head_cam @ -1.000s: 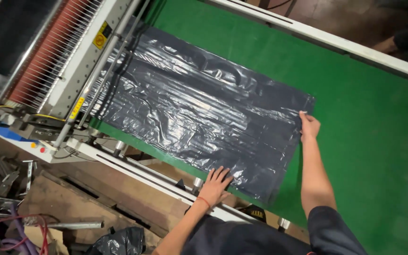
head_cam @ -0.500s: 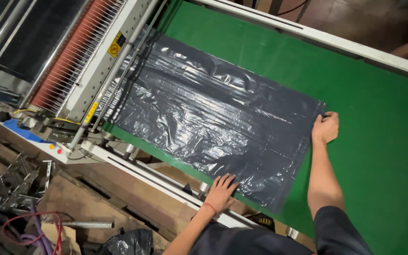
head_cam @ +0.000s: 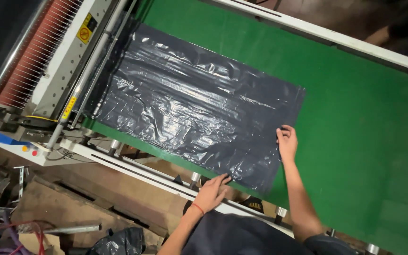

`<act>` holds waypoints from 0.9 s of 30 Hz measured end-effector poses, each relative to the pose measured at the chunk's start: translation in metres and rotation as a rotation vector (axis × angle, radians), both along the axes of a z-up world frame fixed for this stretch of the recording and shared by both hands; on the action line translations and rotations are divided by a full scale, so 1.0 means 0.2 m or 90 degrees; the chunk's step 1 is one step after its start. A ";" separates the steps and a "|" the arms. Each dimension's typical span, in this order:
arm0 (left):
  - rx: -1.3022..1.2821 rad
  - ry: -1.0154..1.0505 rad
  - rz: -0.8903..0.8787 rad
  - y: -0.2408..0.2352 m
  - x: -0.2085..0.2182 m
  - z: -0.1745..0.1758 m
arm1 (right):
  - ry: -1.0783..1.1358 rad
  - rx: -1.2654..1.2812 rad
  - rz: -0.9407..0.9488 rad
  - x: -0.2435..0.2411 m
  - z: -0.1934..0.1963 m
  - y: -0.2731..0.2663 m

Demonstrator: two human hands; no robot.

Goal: The person repeatedly picks up large, rectangular items wrapped in black plastic from a green conveyor belt and moves them to a nearby white table. The person handles the items by hand, lifting and placing them in a repetitive cycle.

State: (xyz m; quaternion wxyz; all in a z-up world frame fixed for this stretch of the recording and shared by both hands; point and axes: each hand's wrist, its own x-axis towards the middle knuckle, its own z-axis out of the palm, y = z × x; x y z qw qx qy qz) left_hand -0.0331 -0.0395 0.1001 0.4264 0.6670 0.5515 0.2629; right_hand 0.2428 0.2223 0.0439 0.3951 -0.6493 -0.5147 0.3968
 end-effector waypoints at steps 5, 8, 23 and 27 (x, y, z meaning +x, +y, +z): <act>0.020 -0.005 -0.016 -0.07 -0.03 0.00 | 0.147 -0.073 -0.031 0.02 -0.02 0.00; 0.002 -0.019 -0.038 -0.08 -0.03 0.07 | 0.224 -0.162 -0.014 0.02 0.06 0.04; 0.236 -0.112 0.057 -0.04 0.04 0.18 | 0.421 -0.310 -0.012 0.22 0.01 0.44; 0.262 -0.011 0.122 0.02 0.00 0.12 | 0.277 -0.271 -0.108 0.25 -0.07 0.54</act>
